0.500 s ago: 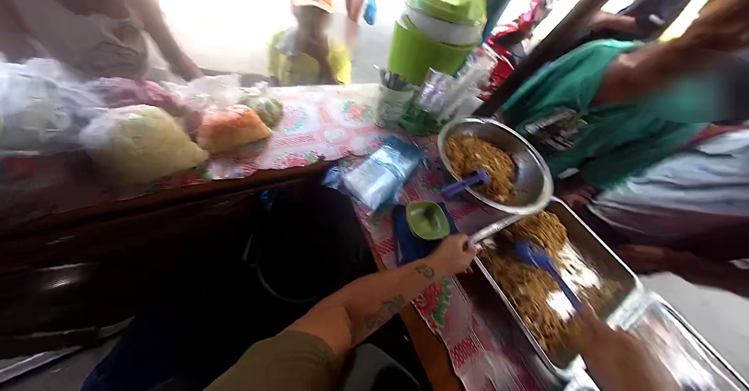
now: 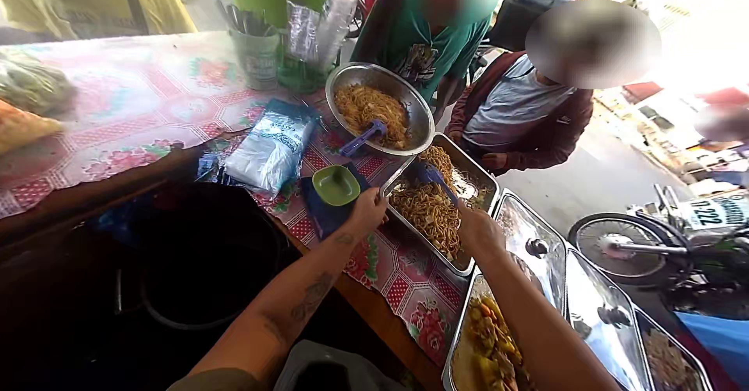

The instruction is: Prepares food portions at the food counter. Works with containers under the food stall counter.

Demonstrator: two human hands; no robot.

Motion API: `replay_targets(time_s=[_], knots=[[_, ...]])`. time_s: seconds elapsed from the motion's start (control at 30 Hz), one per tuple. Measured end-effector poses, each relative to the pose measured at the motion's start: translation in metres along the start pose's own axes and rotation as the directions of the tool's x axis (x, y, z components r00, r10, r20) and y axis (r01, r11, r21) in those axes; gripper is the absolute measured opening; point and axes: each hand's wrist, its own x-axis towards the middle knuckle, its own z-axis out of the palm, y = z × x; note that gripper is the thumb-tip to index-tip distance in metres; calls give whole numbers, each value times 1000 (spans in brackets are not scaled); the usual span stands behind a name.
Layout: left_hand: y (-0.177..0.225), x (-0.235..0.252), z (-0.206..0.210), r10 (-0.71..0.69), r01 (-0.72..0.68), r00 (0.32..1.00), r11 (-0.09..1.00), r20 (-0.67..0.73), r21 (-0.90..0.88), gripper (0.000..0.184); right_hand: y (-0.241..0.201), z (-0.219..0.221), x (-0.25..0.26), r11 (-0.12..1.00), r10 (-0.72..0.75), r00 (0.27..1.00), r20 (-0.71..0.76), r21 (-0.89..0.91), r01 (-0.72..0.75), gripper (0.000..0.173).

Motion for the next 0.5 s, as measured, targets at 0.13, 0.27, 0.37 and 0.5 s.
replay_targets(time_s=[0.13, 0.27, 0.37, 0.5], knots=[[2, -2, -2, -6, 5, 1000, 1000, 23, 22, 32, -2, -31, -32, 999, 32, 999, -24, 13, -32, 47], [0, -2, -1, -8, 7, 1000, 1000, 28, 25, 32, -23, -36, -23, 994, -42, 999, -35, 99, 45, 46], [-1, -3, -1, 7, -8, 1000, 999, 30, 54, 32, -18, -8, 16, 998, -12, 1000, -6, 57, 13, 51], [0, -3, -2, 4, -5, 1000, 998, 22, 63, 32, 0, -26, 4, 995, 96, 995, 7, -4, -96, 46]])
